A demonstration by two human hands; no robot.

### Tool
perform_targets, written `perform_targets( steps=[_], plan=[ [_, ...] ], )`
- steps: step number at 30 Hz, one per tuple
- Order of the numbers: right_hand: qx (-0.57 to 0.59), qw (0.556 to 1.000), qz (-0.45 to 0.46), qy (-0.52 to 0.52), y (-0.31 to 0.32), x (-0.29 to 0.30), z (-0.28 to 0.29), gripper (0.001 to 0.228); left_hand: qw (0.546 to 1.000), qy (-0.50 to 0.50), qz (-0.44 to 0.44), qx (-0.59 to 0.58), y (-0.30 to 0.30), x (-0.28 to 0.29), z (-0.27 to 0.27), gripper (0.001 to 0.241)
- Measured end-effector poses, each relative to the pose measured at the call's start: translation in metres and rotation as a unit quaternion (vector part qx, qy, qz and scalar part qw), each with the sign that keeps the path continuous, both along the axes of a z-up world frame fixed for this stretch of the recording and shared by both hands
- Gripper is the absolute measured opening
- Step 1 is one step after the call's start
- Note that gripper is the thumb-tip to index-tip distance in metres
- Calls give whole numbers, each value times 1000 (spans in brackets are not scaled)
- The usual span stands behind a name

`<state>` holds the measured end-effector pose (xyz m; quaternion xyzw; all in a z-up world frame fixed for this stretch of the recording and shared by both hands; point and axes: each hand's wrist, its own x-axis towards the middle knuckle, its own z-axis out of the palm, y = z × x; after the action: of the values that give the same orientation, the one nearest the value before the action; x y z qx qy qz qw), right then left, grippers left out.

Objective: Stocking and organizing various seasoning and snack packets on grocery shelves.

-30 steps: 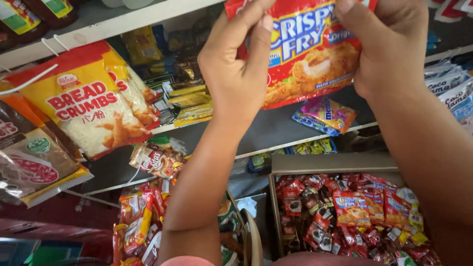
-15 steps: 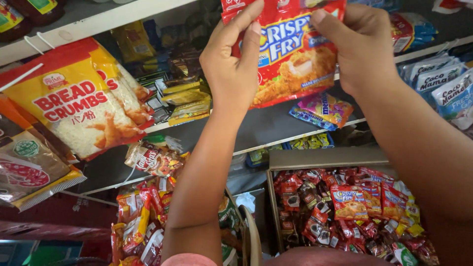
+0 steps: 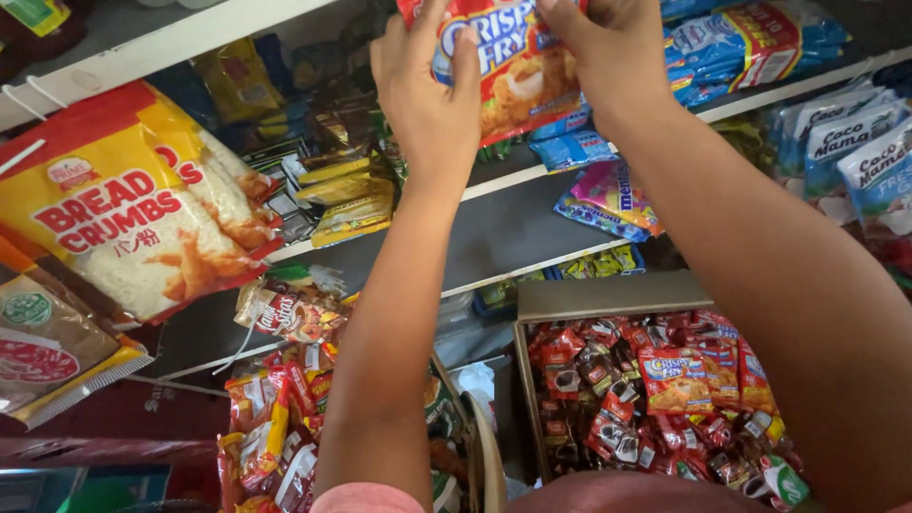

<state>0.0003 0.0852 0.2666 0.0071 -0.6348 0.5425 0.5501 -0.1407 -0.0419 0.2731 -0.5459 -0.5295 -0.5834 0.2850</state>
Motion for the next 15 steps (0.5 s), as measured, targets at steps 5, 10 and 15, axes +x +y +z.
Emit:
perform_targets(
  steps=[5, 10, 15],
  plan=[
    [5, 994, -106, -18, 28, -15, -21, 8, 997, 34, 70, 16, 13, -5, -6, 32],
    [49, 985, -158, -43, 21, -13, -31, 11, 998, 31, 54, 24, 6, -4, -23, 39],
    [43, 999, -25, 13, -10, 7, -34, 11, 999, -41, -12, -1, -7, 11, -55, 42]
  ],
)
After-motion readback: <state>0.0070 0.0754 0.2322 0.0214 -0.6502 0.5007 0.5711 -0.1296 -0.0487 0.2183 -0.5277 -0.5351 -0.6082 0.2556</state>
